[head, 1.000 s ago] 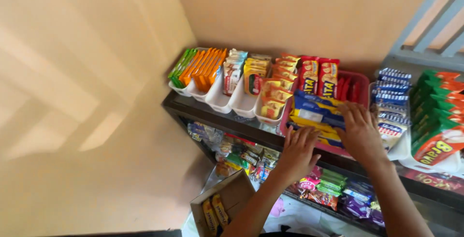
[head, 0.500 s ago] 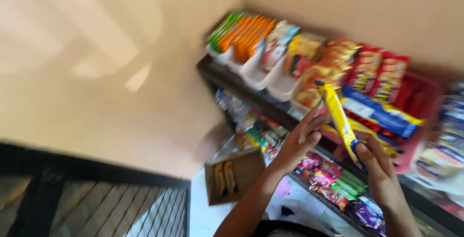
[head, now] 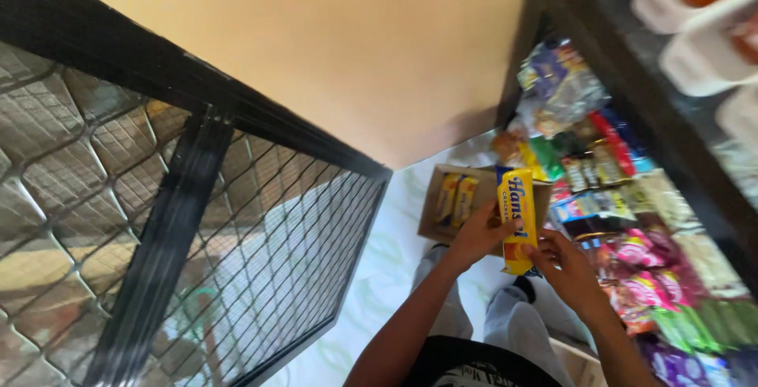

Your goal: Pick various snacks and coffee sachets from shelves and place them into a cardboard box.

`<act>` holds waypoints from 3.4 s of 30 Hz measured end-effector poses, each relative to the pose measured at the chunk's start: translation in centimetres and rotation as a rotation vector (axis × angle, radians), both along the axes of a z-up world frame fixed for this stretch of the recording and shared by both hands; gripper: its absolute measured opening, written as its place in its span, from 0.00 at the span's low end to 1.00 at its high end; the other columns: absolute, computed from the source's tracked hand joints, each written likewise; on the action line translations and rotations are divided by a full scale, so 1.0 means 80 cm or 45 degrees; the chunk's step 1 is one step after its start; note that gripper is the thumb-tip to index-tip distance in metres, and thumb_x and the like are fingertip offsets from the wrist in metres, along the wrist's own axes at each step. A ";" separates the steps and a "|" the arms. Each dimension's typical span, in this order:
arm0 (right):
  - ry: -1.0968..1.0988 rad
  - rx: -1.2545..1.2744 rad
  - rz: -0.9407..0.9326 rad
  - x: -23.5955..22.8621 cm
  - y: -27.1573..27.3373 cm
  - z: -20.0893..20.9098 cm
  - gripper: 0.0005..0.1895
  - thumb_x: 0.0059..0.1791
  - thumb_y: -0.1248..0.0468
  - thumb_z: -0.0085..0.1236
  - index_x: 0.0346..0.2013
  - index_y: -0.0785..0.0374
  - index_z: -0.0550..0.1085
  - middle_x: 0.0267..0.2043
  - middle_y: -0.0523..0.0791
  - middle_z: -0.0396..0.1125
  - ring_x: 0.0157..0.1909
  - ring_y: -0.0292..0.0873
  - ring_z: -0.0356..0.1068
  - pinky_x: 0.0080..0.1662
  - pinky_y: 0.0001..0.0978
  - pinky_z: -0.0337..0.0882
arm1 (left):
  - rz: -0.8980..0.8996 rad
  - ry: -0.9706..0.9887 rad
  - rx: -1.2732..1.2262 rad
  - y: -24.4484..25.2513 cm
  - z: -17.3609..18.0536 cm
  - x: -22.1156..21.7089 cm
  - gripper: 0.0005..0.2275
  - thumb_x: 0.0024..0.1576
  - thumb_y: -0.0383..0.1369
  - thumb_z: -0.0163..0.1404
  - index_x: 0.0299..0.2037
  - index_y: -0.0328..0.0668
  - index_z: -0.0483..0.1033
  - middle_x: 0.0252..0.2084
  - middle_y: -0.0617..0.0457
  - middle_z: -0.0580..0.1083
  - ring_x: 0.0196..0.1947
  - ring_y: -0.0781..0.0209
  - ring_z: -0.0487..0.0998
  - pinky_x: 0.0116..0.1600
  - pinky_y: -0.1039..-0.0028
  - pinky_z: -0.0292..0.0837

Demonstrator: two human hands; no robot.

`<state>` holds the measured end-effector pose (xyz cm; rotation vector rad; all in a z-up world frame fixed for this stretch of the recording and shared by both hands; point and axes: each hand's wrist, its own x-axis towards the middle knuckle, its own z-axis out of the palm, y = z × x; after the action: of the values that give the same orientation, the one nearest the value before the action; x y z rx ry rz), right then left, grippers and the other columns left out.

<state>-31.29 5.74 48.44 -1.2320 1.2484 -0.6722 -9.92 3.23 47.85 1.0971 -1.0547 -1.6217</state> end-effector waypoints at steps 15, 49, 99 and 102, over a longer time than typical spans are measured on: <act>0.399 0.544 -0.051 0.177 -0.048 -0.490 0.26 0.55 0.46 0.52 0.44 0.68 0.79 0.28 0.48 0.71 0.27 0.41 0.66 0.31 0.37 0.67 | -0.188 -0.111 0.232 0.053 -0.546 0.150 0.30 0.64 0.34 0.54 0.75 0.37 0.57 0.68 0.45 0.69 0.63 0.58 0.72 0.59 0.69 0.72; 0.407 -0.728 -0.675 0.070 -0.014 0.146 0.24 0.47 0.78 0.50 0.58 0.65 0.69 0.62 0.50 0.63 0.59 0.49 0.70 0.53 0.34 0.75 | -0.431 -0.300 -0.577 -0.054 0.119 -0.047 0.26 0.59 0.24 0.47 0.70 0.40 0.62 0.62 0.40 0.69 0.60 0.42 0.71 0.62 0.61 0.68; 0.057 0.646 -0.271 0.103 0.014 -0.129 0.32 0.52 0.50 0.59 0.66 0.61 0.64 0.40 0.44 0.73 0.34 0.39 0.66 0.33 0.33 0.66 | -0.135 -0.013 0.777 0.051 -0.201 0.059 0.37 0.60 0.40 0.55 0.77 0.49 0.48 0.60 0.49 0.70 0.53 0.58 0.76 0.51 0.61 0.79; 0.078 0.607 -0.190 0.121 0.013 -0.268 0.29 0.51 0.50 0.57 0.60 0.63 0.66 0.34 0.49 0.73 0.32 0.41 0.69 0.34 0.35 0.69 | -0.075 0.232 0.800 0.078 -0.290 0.089 0.38 0.59 0.39 0.56 0.77 0.56 0.46 0.54 0.47 0.72 0.47 0.57 0.79 0.51 0.65 0.78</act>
<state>-21.63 6.74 27.03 -0.7753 1.4595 -0.4088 -2.84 9.49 24.61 1.2846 -0.4614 -2.1278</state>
